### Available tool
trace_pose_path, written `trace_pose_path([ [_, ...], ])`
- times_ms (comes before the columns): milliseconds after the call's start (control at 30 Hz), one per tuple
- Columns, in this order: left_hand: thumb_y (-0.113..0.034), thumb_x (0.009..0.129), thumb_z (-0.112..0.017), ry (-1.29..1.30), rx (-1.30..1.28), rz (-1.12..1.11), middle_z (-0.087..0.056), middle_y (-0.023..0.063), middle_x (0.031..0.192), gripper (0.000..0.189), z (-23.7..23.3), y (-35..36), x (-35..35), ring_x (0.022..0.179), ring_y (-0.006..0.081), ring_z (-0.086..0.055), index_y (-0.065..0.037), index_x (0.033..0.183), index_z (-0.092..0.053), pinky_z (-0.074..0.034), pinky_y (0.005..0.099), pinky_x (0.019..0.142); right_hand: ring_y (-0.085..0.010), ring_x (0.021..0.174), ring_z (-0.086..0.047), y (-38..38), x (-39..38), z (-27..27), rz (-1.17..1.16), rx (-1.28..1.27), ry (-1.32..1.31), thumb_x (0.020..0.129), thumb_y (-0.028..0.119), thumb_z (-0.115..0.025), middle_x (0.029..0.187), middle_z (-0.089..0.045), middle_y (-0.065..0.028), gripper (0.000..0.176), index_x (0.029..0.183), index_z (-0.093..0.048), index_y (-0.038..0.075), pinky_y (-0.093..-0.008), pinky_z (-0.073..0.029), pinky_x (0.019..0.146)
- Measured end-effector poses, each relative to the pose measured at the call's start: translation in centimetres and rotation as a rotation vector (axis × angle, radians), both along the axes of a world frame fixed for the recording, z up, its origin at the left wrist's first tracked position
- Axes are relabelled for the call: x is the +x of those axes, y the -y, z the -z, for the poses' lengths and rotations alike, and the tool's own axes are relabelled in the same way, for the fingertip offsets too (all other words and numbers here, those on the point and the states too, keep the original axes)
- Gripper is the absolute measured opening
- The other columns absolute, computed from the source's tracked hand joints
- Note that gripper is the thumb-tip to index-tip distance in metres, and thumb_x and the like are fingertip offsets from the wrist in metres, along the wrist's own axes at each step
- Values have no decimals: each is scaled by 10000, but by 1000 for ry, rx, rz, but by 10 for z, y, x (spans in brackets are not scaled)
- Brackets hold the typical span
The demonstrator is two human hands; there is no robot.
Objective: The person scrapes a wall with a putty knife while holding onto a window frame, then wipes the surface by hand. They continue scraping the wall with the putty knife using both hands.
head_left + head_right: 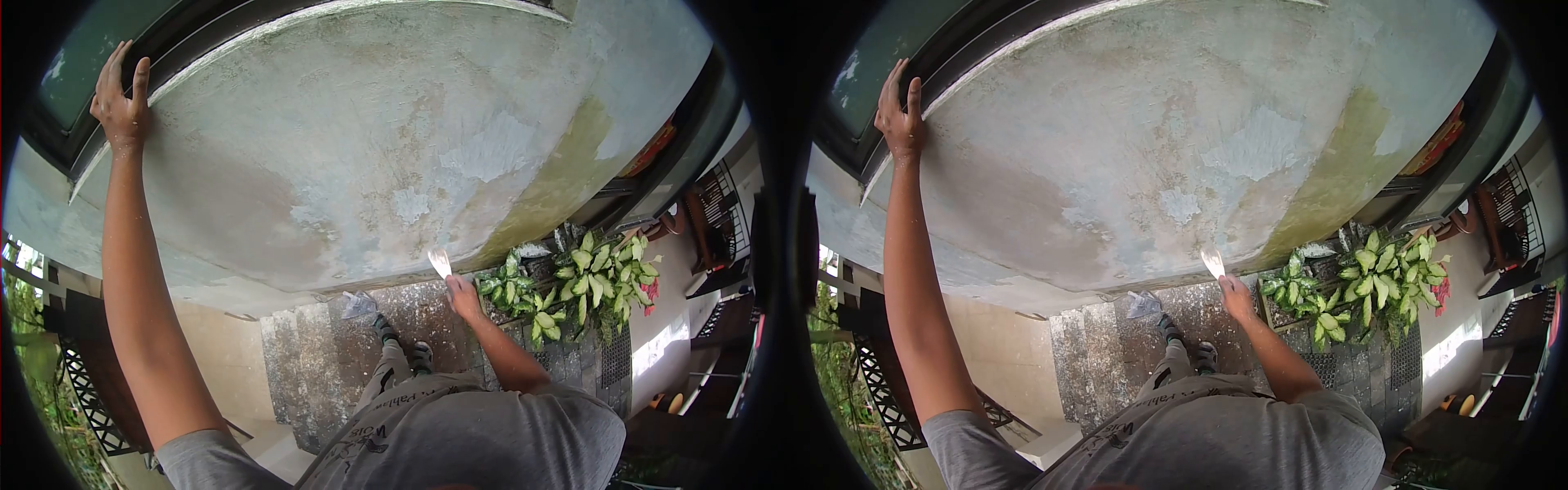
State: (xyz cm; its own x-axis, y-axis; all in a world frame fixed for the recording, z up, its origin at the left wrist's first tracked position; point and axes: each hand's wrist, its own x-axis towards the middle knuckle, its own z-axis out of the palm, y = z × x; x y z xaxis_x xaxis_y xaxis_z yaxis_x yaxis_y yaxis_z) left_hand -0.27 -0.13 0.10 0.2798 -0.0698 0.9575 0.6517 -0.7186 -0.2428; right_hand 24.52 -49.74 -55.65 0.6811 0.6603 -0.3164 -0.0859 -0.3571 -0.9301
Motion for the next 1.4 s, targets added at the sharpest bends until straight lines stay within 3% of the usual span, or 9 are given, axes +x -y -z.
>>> trace_pose_path([
  [233, -739, 974, -419, -7, -83, 64, -557, 23, 1517, 700, 0, -8, -2, 1441, 234, -456, -253, 1449, -588, -208, 471, 1194, -86, 489, -459, -112, -10, -160, 13, 484, 67, 1083, 386, -529, 647, -506, 2, 325, 1073, -620, 75, -282, -390, 457],
  [433, -683, 996, -428, -6, -43, 8, -539, 26, 1533, 661, 2, 1, 0, 1451, 245, -446, -248, 1476, -557, -233, 475, 1193, -147, 408, -447, -85, -50, 81, 63, 10, -840, 1062, 505, -487, 587, -507, -18, 423, 1034, -624, 105, -339, -375, 373],
  [633, -729, 967, -457, 4, -56, 52, -546, 27, 1524, 699, 3, -5, -2, 1444, 228, -448, -250, 1463, -567, -201, 466, 1189, -163, 385, -456, 58, -129, 187, -77, -448, -583, 1068, 456, -498, 559, -518, -50, 402, 1019, -610, 73, -350, -330, 340],
  [867, -735, 975, -407, 9, -25, 46, -560, 29, 1517, 694, 5, -12, -3, 1441, 245, -460, -274, 1467, -571, -205, 473, 1196, -135, 476, -517, -65, -57, 70, 71, 331, 1286, 1077, 470, -478, 645, -547, -22, 419, 1061, -631, 80, -300, -411, 454],
  [967, -740, 975, -397, 12, -32, 93, -568, 25, 1508, 688, 4, -5, 0, 1436, 246, -466, -288, 1462, -577, -207, 476, 1197, -107, 467, -443, -101, -44, -70, -24, 413, -112, 1101, 436, -441, 669, -497, -13, 378, 1152, -593, 94, -267, -382, 455],
  [1100, -748, 974, -386, 18, 5, 55, -595, 29, 1475, 686, 4, -11, -1, 1420, 243, -485, -292, 1441, -599, -215, 479, 1195, -73, 463, -440, -131, -24, -107, -29, 588, -212, 1109, 445, -429, 636, -470, 9, 394, 1221, -551, 88, -251, -365, 438],
  [1267, -740, 978, -389, 11, -34, 98, -599, 38, 1470, 686, 3, -6, -1, 1414, 254, -491, -278, 1438, -601, -233, 464, 1192, -111, 455, -428, -129, -44, -13, 90, 185, -394, 1091, 435, -451, 669, -504, -27, 347, 1026, -479, 95, -263, -353, 402],
  [1333, -734, 981, -390, 15, -30, 98, -602, 43, 1467, 682, 2, -5, 0, 1409, 258, -496, -273, 1436, -604, -242, 460, 1189, -122, 459, -423, -117, -39, 150, 253, -44, -1324, 1084, 421, -458, 668, -503, -33, 305, 1029, -487, 122, -267, -343, 391],
  [1400, -706, 989, -408, 16, -31, 92, -628, 59, 1434, 649, 3, -5, 0, 1377, 278, -534, -266, 1414, -624, -302, 449, 1174, -125, 468, -417, -77, -81, 137, 288, -173, -909, 1083, 401, -449, 664, -486, -24, 284, 1040, -498, 124, -269, -335, 389],
])
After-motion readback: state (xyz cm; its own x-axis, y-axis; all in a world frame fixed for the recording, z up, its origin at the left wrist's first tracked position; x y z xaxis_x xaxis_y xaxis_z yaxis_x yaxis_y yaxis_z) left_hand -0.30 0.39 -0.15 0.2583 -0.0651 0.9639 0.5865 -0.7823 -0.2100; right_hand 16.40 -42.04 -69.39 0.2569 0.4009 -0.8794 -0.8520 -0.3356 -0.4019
